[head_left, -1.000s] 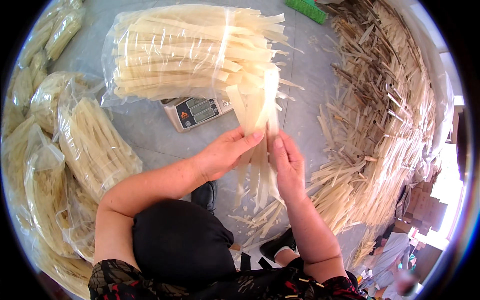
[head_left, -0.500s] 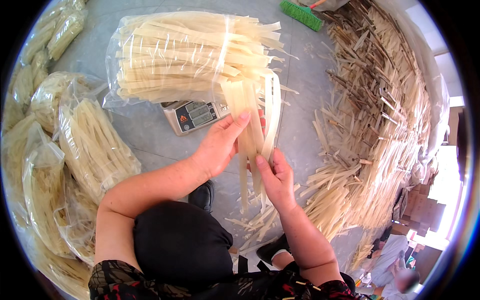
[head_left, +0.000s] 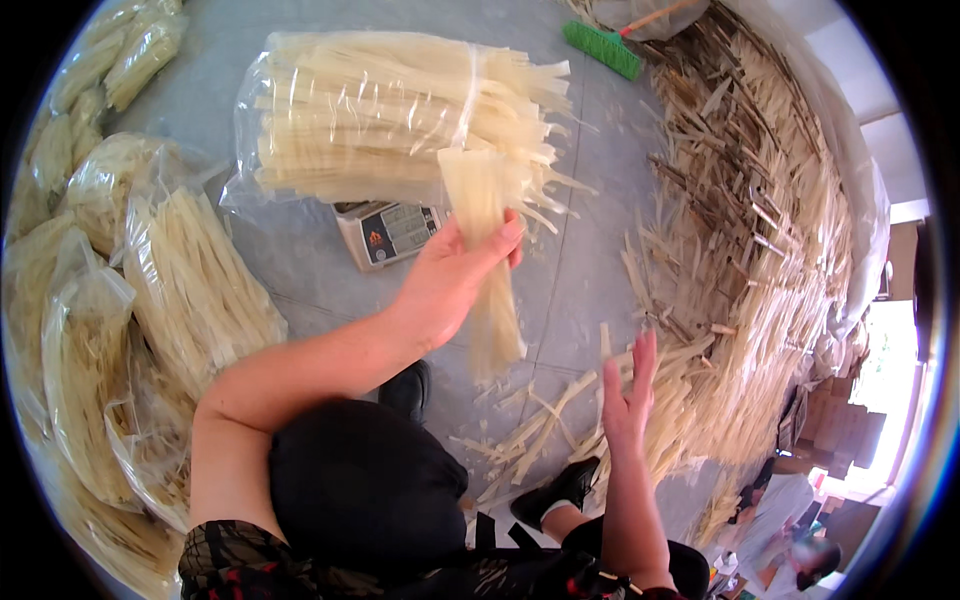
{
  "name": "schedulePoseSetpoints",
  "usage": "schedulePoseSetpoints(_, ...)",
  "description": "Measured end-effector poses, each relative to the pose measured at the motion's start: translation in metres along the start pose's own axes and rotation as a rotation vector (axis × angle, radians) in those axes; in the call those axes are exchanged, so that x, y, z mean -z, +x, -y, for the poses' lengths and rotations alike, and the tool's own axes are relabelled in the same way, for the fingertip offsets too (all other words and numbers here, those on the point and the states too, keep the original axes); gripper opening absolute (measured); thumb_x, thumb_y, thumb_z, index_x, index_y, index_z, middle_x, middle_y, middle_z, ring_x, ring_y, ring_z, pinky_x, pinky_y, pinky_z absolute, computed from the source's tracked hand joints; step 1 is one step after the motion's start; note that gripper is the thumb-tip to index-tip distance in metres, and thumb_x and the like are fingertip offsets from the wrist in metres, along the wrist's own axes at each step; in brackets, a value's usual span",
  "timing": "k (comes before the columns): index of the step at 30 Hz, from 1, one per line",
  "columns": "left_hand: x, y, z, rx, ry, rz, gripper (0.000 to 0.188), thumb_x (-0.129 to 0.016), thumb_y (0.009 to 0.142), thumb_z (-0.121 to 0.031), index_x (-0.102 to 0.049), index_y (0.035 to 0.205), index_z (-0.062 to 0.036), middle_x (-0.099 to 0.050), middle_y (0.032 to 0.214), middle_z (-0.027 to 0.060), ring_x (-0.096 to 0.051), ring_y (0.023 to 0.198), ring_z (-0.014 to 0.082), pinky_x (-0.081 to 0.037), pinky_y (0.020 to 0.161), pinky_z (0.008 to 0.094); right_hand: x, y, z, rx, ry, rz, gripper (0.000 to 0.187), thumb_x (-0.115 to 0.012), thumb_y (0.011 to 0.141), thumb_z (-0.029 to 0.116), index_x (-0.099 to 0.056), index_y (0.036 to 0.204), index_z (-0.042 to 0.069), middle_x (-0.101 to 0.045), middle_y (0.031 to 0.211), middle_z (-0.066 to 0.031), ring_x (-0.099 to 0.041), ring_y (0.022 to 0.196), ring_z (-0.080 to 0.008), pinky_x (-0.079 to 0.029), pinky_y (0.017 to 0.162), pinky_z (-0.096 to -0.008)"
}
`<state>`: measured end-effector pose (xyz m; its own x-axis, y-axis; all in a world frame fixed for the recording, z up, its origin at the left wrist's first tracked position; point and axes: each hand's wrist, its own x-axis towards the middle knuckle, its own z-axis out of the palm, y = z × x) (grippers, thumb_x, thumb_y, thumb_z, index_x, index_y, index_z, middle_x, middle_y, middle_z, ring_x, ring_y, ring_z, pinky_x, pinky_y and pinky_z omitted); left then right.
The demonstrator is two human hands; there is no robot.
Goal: The person gathers bundles of long, flat dried noodles by hand, places them into plastic bags, and weighs the filled bags on a digital scale. They also handle wooden poles that hold more bundles of noodles.
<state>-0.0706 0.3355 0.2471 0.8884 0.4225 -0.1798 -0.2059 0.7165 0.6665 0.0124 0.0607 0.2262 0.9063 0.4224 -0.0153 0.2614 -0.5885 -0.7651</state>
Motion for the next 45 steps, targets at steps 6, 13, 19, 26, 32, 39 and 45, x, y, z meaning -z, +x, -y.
schedulePoseSetpoints(6, -0.029, 0.005, -0.016, 0.078, -0.274, -0.016, 0.029, -0.061, 0.093, -0.032, -0.056, 0.11, -0.0091, -0.058, 0.098, 0.0016, -0.057, 0.093, 0.0132, -0.046, 0.089, 0.0315, -0.045, 0.024, 0.097, 0.302, -0.183, 0.347, 0.065, -0.067, 0.085, 0.019, -0.036, 0.141, 0.008, -0.064, 0.101, -0.0184, -0.065, 0.09, -0.0278, -0.05, 0.078, -0.0384)
schedulePoseSetpoints(13, 0.011, 0.086, -0.088, -0.488, 1.014, -0.195, 0.048, -0.052, 0.093, -0.049, -0.055, 0.11, -0.0041, -0.059, 0.103, 0.0069, -0.06, 0.095, 0.0212, -0.05, 0.081, 0.0373, 0.001, 0.104, 0.11, 0.114, -0.003, 0.415, 0.055, -0.065, 0.087, 0.015, -0.041, 0.137, 0.009, -0.061, 0.078, -0.0055, -0.055, 0.056, -0.01, -0.047, 0.051, -0.0258)
schedulePoseSetpoints(19, 0.031, 0.122, -0.082, -0.47, 1.891, -0.385, 0.03, -0.056, 0.092, -0.038, -0.059, 0.093, -0.0076, -0.059, 0.098, 0.0104, -0.06, 0.088, 0.0286, -0.048, 0.078, 0.0389, 0.002, 0.152, 0.143, 0.252, 0.123, 0.499, 0.059, -0.061, 0.091, 0.015, -0.036, 0.144, 0.016, -0.056, 0.083, -0.0028, -0.048, 0.056, -0.0071, -0.044, 0.047, -0.0235)
schedulePoseSetpoints(26, 0.061, 0.114, -0.102, -0.25, 0.774, -0.193, 0.026, -0.058, 0.094, -0.029, -0.06, 0.097, -0.0034, -0.058, 0.078, -0.0008, -0.055, 0.073, 0.0092, -0.047, 0.066, 0.0262, -0.009, 0.189, 0.127, 0.108, -0.014, 0.776, 0.058, -0.055, 0.095, 0.024, -0.032, 0.148, 0.025, -0.047, 0.067, 0.0015, -0.044, 0.054, -0.0063, -0.043, 0.045, -0.0235)
schedulePoseSetpoints(32, 0.048, 0.105, -0.082, -0.513, 1.098, -0.262, 0.019, -0.062, 0.089, -0.019, -0.062, 0.097, -0.0019, -0.061, 0.08, -0.0002, -0.053, 0.069, 0.009, -0.045, 0.064, 0.0254, -0.001, 0.213, 0.159, 0.151, -0.276, 0.878, 0.056, -0.053, 0.095, 0.029, -0.032, 0.147, 0.03, -0.046, 0.061, 0.0016, -0.046, 0.052, -0.008, -0.047, 0.051, -0.0255)
schedulePoseSetpoints(39, 0.051, 0.116, -0.081, -0.412, 0.752, -0.329, 0.02, -0.063, 0.088, -0.02, -0.063, 0.097, -0.0013, -0.062, 0.08, 0.003, -0.055, 0.071, 0.0107, -0.047, 0.066, 0.0268, 0.006, 0.232, 0.151, 0.95, -0.869, 0.479, 0.057, -0.056, 0.094, 0.024, -0.035, 0.146, 0.03, -0.055, 0.074, -0.0008, -0.05, 0.06, -0.0073, -0.049, 0.057, -0.0252)
schedulePoseSetpoints(45, 0.053, 0.105, -0.072, -0.638, 1.116, -0.377, 0.017, -0.063, 0.088, -0.019, -0.062, 0.097, -0.004, -0.065, 0.084, 0.0056, -0.059, 0.071, 0.0151, -0.048, 0.064, 0.0299, -0.004, 0.21, 0.162, 0.176, -0.281, 0.892, 0.056, -0.053, 0.095, 0.021, -0.034, 0.146, 0.036, -0.055, 0.078, 0.0009, -0.05, 0.062, -0.0088, -0.048, 0.054, -0.0247)
